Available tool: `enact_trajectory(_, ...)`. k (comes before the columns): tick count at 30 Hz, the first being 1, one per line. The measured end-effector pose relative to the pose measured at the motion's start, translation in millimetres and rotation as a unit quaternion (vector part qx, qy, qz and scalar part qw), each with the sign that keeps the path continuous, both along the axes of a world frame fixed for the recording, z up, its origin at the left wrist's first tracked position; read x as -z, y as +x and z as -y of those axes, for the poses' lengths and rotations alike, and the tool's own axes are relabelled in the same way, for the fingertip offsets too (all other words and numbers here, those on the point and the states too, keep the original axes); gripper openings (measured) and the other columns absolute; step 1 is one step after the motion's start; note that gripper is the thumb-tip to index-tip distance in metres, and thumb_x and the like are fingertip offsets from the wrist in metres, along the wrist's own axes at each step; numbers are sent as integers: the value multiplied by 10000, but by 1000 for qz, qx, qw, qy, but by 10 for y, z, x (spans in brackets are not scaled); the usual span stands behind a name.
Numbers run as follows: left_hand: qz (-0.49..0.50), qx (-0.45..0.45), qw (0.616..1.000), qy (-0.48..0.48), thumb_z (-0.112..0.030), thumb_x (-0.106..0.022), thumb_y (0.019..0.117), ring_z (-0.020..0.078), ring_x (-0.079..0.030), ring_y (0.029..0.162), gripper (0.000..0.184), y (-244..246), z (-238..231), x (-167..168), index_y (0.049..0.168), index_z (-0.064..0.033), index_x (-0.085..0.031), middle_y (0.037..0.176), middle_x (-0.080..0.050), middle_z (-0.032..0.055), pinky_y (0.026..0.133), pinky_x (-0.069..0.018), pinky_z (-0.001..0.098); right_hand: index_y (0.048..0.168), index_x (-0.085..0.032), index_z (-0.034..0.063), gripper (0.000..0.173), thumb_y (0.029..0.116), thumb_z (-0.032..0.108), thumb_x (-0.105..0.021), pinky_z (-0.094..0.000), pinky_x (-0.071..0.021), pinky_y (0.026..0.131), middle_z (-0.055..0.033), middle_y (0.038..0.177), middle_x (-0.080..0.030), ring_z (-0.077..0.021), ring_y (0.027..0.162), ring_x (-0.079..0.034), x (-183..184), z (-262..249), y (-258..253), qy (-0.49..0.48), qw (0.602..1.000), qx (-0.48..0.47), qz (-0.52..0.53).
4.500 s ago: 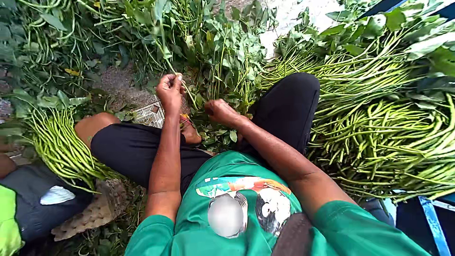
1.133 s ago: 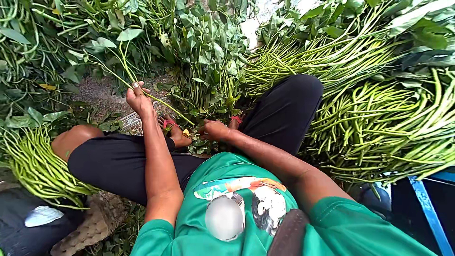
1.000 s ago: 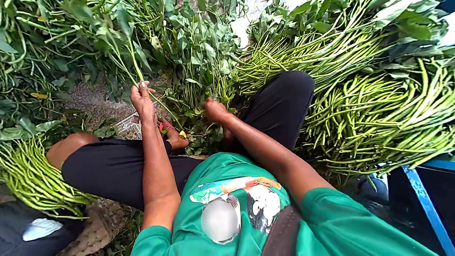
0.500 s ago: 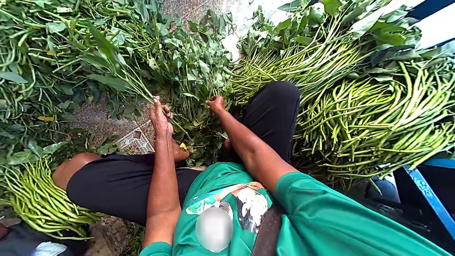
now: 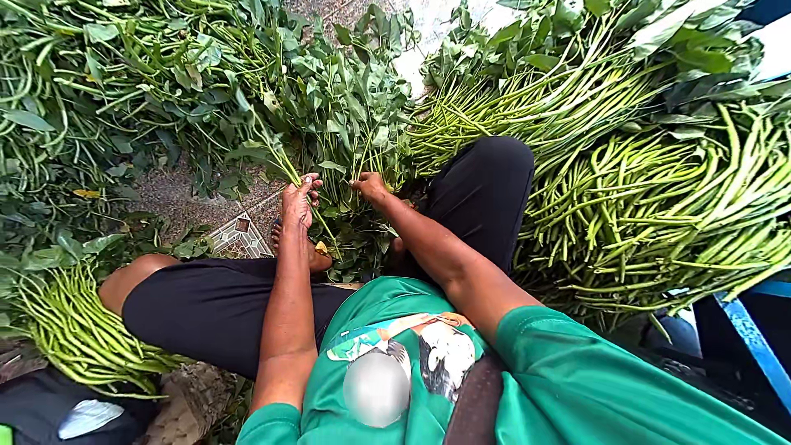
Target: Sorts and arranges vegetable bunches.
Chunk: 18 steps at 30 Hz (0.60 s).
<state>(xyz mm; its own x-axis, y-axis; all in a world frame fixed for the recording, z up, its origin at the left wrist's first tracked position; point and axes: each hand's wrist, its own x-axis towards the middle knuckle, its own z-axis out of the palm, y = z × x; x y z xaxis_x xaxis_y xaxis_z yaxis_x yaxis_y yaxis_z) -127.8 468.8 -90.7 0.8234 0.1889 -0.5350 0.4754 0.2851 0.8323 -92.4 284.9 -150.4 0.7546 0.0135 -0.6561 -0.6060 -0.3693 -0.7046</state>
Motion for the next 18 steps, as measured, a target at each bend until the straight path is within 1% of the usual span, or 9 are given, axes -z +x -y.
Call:
enact_trajectory(1,0,11,1000,9,-132,-485,1091,47,-563,599,215,3,1,31,1140,-37,-672,895,-716,31,520,-438,181,1193,-676,-28,335,1015,255,-659,-547,-522,969,-224,1135,-702,-347,1063,-676,-65,-56,-54,-7,999,-32,20)
enact_trajectory(2,1,21,1000,18,-128,-496,1087,49,-557,605,215,14,12,51,1151,-34,-678,930,-720,37,516,-428,182,1171,-680,-32,327,1020,256,-648,-571,-512,973,-235,1122,-701,-369,1072,-671,-148,-119,-122,-5,998,-56,42)
enact_trajectory(4,-1,38,999,37,-124,-496,1086,50,-538,613,220,33,35,77,1175,-36,-677,973,-710,38,519,-412,187,1139,-678,-39,309,1029,246,-633,-561,-518,948,-231,1074,-700,-360,1026,-677,-314,-245,-300,8,992,-97,78)
enact_trajectory(6,-9,41,998,52,-118,-515,1079,52,-533,605,213,28,38,76,1181,-26,-678,956,-706,41,515,-408,192,1125,-676,-53,296,1034,224,-625,-547,-519,941,-232,1046,-702,-352,997,-682,-433,-350,-495,22,984,-140,104)
enact_trajectory(8,-13,35,997,62,-94,-570,1050,47,-525,579,178,15,47,57,1176,-6,-661,894,-671,36,503,-429,180,1132,-674,-59,289,1036,208,-623,-542,-524,952,-234,1044,-707,-352,993,-693,-467,-402,-609,33,977,-172,123)
enact_trajectory(10,-14,32,998,56,-77,-596,1032,47,-512,581,177,0,49,47,1185,-3,-644,875,-627,30,511,-436,180,1121,-667,-58,283,1041,207,-611,-544,-531,932,-227,1013,-703,-352,962,-695,-460,-402,-637,32,969,-196,144)
enact_trajectory(12,-12,37,998,39,-72,-589,1033,47,-508,586,190,-6,25,33,1207,-10,-635,882,-615,26,514,-438,179,1104,-653,-59,278,1049,206,-592,-547,-532,915,-228,993,-693,-358,946,-692,-476,-388,-616,27,964,-215,154)
enact_trajectory(16,7,55,998,1,-116,-578,1047,52,-542,621,198,-23,-48,27,1221,-28,-612,934,-644,26,544,-467,187,1120,-645,-73,277,1060,187,-569,-554,-513,958,-257,1052,-688,-386,1024,-680,-525,-383,-576,4,961,-228,157)
enact_trajectory(18,16,62,998,3,-84,-623,1017,54,-554,646,226,-30,-44,13,1234,-23,-616,954,-657,27,558,-469,189,1121,-647,-72,271,1056,179,-565,-568,-504,978,-259,1101,-681,-399,1076,-669,-550,-382,-562,-29,952,-248,177)
